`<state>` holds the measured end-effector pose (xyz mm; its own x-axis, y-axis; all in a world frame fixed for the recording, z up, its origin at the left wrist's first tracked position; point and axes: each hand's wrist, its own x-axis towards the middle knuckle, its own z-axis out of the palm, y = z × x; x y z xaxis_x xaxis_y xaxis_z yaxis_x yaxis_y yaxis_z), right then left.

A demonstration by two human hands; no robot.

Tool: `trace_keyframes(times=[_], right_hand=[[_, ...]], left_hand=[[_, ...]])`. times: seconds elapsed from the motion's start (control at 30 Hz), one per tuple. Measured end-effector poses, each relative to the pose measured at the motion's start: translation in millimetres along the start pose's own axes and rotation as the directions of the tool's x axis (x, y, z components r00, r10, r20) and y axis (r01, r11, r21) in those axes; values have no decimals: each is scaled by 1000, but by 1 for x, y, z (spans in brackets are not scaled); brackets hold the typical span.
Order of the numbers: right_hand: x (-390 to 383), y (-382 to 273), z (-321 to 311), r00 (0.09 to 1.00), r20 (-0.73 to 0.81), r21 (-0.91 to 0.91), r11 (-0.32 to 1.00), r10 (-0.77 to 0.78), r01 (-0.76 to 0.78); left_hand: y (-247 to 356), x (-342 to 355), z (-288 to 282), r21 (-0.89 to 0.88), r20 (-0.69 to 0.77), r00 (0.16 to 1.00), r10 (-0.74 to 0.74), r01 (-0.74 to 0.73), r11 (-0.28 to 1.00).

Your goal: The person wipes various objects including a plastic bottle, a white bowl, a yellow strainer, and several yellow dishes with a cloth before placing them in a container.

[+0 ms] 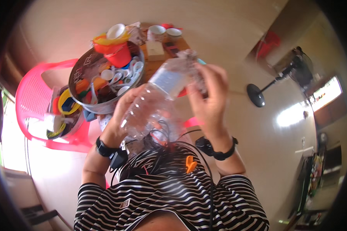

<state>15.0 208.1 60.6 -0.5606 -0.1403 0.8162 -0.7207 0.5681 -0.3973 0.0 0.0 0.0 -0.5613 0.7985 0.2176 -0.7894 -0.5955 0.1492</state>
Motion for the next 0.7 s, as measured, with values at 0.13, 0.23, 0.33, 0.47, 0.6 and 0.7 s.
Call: trace_keyframes(times=[0.13, 0.23, 0.33, 0.47, 0.6, 0.7], right_hand=[[-18, -24, 8, 984, 84, -4, 987, -159, 160], [-11, -22, 5, 918, 198, 119, 938, -344, 326], [-17, -34, -1, 887, 257, 147, 922, -384, 357], [-17, -35, -7, 899, 233, 111, 929, -371, 354], [-17, -30, -12, 901, 210, 87, 925, -381, 371], [-6, -27, -20, 944, 203, 41, 966, -259, 256]], left_hand=[[14, -18, -18, 386, -77, 982, 175, -133, 913], [9, 2, -15, 431, -93, 895, 436, -358, 828], [10, 4, -21, 401, -76, 922, 380, -321, 858], [5, 1, -8, 299, -74, 967, 243, -211, 930], [-2, -6, -9, 396, -180, 941, 285, -196, 897], [-6, -3, -5, 524, -137, 943, 303, -190, 830]])
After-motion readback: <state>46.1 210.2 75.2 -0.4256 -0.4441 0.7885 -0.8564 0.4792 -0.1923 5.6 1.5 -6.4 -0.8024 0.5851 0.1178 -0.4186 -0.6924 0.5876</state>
